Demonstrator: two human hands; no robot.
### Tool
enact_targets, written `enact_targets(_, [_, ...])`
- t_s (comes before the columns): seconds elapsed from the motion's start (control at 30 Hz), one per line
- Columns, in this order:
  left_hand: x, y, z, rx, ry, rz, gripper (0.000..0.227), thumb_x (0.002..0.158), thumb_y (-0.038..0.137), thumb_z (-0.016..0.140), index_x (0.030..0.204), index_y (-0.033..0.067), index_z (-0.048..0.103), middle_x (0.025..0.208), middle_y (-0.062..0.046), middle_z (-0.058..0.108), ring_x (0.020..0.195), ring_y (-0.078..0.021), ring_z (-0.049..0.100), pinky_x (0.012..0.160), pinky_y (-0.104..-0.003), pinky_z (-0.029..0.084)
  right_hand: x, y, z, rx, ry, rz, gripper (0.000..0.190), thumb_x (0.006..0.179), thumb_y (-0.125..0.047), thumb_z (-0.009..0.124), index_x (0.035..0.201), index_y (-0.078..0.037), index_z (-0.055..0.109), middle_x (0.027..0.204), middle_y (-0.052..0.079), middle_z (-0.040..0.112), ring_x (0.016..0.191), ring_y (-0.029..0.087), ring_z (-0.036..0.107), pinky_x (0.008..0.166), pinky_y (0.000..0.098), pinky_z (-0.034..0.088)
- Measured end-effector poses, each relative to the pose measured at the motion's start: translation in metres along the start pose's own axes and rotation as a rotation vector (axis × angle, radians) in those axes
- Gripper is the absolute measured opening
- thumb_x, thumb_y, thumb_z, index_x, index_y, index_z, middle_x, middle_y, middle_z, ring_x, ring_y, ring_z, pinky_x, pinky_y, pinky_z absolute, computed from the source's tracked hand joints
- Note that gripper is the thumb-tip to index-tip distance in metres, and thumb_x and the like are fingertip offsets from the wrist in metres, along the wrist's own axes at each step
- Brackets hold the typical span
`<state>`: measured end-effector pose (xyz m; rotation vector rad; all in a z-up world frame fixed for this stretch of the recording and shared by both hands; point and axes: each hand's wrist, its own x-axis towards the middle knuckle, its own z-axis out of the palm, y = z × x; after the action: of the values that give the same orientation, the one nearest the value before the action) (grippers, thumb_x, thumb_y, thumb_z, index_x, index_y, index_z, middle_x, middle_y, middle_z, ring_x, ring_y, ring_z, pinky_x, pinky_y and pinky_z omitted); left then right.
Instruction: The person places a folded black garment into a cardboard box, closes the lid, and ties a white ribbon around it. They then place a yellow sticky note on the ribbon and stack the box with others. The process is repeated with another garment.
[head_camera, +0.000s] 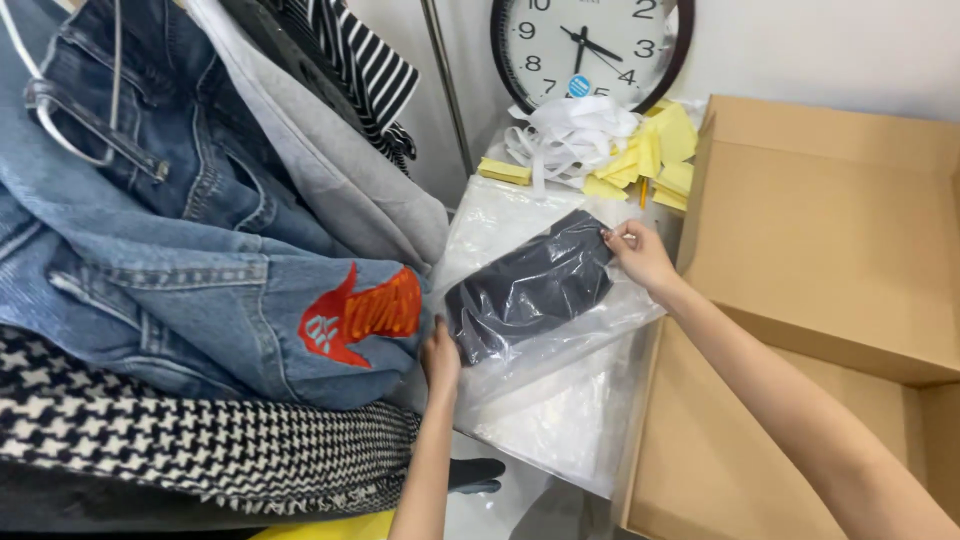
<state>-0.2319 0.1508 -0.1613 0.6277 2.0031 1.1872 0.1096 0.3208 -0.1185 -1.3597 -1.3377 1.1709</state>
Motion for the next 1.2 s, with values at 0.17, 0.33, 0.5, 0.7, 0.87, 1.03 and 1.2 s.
enact_targets(0.17, [0.035, -0.033, 0.016, -0.062, 0.006, -0.004, 0.062, 0.113, 0.049, 0.047, 0.131, -0.0022, 0.077, 0.134, -0.025, 0.074, 0.136, -0.0393, 0.064, 0.115, -0.05, 0.048, 0.017, 0.041, 0.034, 0.012, 0.017, 0.163, 0.006, 0.105, -0.02, 0.07, 0.104, -0.014, 0.072, 0.08, 0.003, 0.073, 0.058, 0.007, 0.059, 0.048, 0.0206, 0.048])
enact_targets(0.33, [0.056, -0.048, 0.032, 0.173, -0.074, 0.163, 0.06, 0.116, 0.04, 0.034, 0.154, 0.0004, 0.057, 0.142, -0.031, 0.067, 0.137, -0.0476, 0.059, 0.119, -0.057, 0.043, 0.061, 0.127, 0.019, -0.115, 0.073, 0.215, 0.017, 0.105, -0.022, 0.069, 0.115, -0.017, 0.082, 0.082, 0.004, 0.073, 0.067, 0.009, 0.062, 0.053, 0.0215, 0.051])
enact_targets(0.5, [-0.014, 0.029, 0.031, 0.227, 0.046, 0.217, 0.089, 0.103, 0.035, 0.062, 0.173, 0.0025, 0.017, 0.172, -0.029, 0.031, 0.155, -0.0487, 0.037, 0.123, -0.067, 0.031, 0.016, 0.04, -0.007, -0.132, 0.0, 0.152, 0.038, 0.102, -0.017, 0.064, 0.137, -0.012, 0.077, 0.128, 0.018, 0.077, 0.12, 0.023, 0.068, 0.101, 0.0385, 0.053])
enact_targets(0.7, [-0.077, 0.124, 0.096, 0.104, -0.21, 0.722, 0.076, 0.103, 0.007, 0.064, 0.165, -0.0155, 0.024, 0.164, -0.051, 0.025, 0.155, -0.0639, 0.024, 0.128, -0.066, 0.02, -0.043, -0.036, -0.091, -0.036, 0.059, -0.126, 0.043, 0.101, 0.0, 0.055, 0.138, -0.004, 0.074, 0.125, 0.02, 0.077, 0.12, 0.023, 0.065, 0.108, 0.0427, 0.054])
enact_targets(0.87, [-0.105, 0.154, 0.184, 0.192, -0.49, 0.673, 0.06, 0.109, 0.022, 0.057, 0.159, -0.0091, 0.043, 0.142, -0.04, 0.062, 0.136, -0.0518, 0.059, 0.113, -0.061, 0.049, -0.084, -0.056, -0.217, -0.114, 0.229, -0.217, 0.043, 0.105, 0.005, 0.051, 0.144, -0.001, 0.068, 0.127, 0.026, 0.073, 0.125, 0.032, 0.067, 0.109, 0.0495, 0.053])
enact_targets(1.03, [-0.121, 0.166, 0.271, 0.336, -0.612, 0.65, 0.066, 0.108, 0.039, 0.059, 0.156, -0.0051, 0.052, 0.141, -0.034, 0.065, 0.131, -0.0427, 0.067, 0.106, -0.055, 0.058, -0.122, -0.026, -0.36, -0.685, 0.458, -0.018, 0.046, 0.109, -0.02, 0.06, 0.153, -0.027, 0.069, 0.127, 0.012, 0.077, 0.128, 0.039, 0.066, 0.109, 0.0579, 0.051])
enact_targets(1.2, [-0.117, 0.156, 0.327, 0.659, -0.485, 0.789, 0.025, 0.104, 0.024, 0.054, 0.116, 0.0028, 0.052, 0.096, -0.032, 0.072, 0.093, -0.0603, 0.067, 0.08, -0.068, 0.051, -0.132, 0.032, -0.442, -0.795, 0.491, 0.032, 0.058, 0.113, -0.017, 0.043, 0.165, 0.01, 0.039, 0.149, 0.036, 0.058, 0.125, 0.062, 0.057, 0.108, 0.0578, 0.044])
